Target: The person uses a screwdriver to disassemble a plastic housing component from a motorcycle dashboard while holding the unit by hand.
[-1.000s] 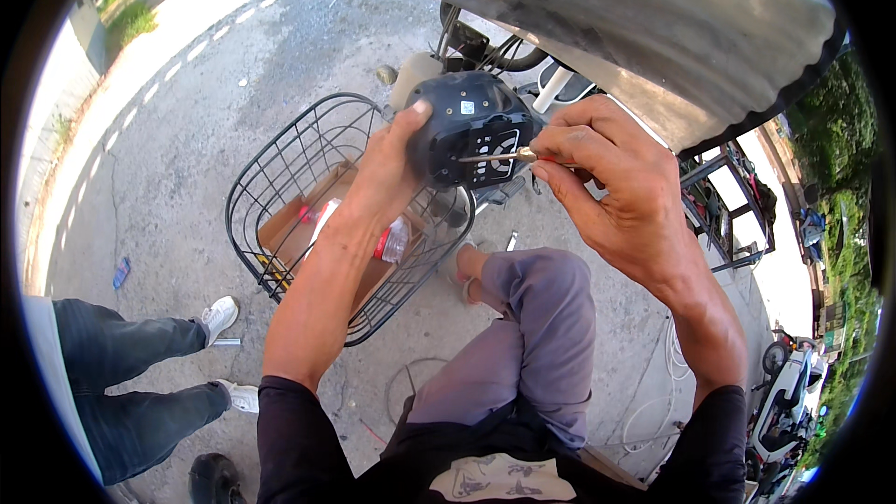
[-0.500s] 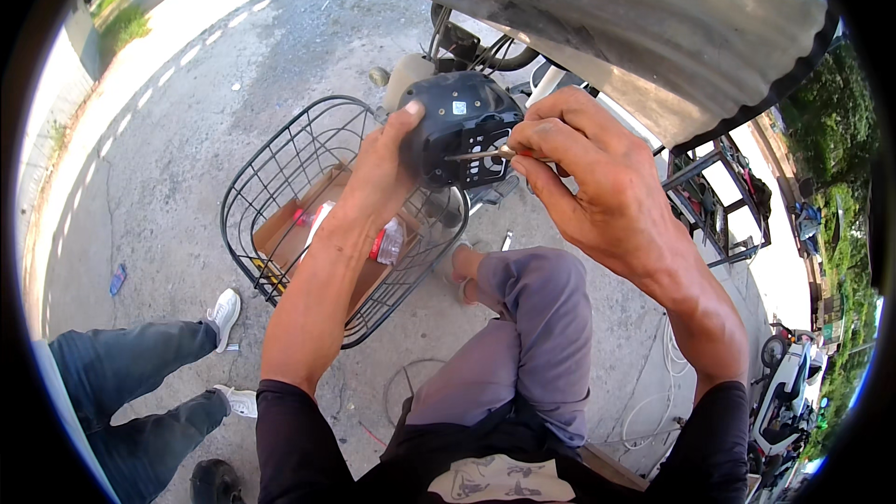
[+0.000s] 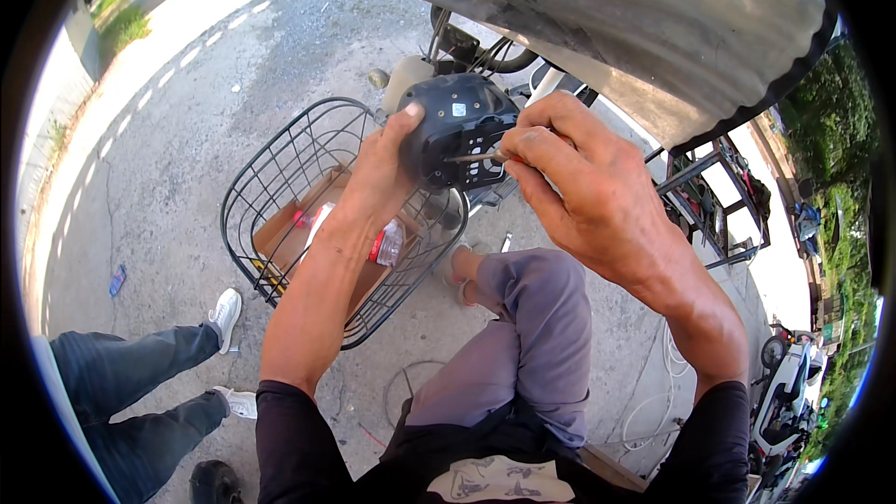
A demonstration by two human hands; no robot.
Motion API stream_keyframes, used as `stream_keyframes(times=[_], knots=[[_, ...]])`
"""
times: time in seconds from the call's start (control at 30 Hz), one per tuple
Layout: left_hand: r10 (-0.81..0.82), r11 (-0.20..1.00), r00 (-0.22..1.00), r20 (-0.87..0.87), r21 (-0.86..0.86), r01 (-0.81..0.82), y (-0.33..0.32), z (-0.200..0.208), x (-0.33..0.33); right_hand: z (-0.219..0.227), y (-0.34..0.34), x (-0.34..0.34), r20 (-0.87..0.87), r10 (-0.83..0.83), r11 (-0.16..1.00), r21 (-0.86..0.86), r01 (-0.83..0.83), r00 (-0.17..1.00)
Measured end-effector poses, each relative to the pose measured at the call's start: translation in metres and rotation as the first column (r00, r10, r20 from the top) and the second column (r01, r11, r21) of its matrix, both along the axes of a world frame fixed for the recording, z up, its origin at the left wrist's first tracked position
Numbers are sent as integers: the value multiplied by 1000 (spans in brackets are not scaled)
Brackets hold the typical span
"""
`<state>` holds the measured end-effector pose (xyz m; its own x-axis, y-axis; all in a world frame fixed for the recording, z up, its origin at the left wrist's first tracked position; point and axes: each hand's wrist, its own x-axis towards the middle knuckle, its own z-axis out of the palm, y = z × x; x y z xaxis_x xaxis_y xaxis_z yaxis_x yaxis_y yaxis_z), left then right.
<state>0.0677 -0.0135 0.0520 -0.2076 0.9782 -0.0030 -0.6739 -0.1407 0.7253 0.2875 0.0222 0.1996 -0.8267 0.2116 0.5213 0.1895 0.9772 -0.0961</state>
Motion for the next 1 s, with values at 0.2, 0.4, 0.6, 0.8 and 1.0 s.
stream_keyframes(times=[0.2,0.4,0.6,0.8,1.0], knots=[[10,1000,1000,-2,-2,-10,0,2,1,0,-1,-1,17,2,1000,31,-2,1000],[28,999,1000,11,-28,-27,-1,1,0,-1,0,-3,37,14,998,57,-16,999],[20,1000,1000,10,-18,-19,0,0,-1,1,-2,-5,62,13,1000,13,-14,998],[10,1000,1000,1,-1,-10,-1,0,0,-1,-1,-6,51,-32,999,31,31,998],[30,999,1000,-2,-24,-30,-2,4,3,-1,-3,-4,64,0,1000,6,0,998]])
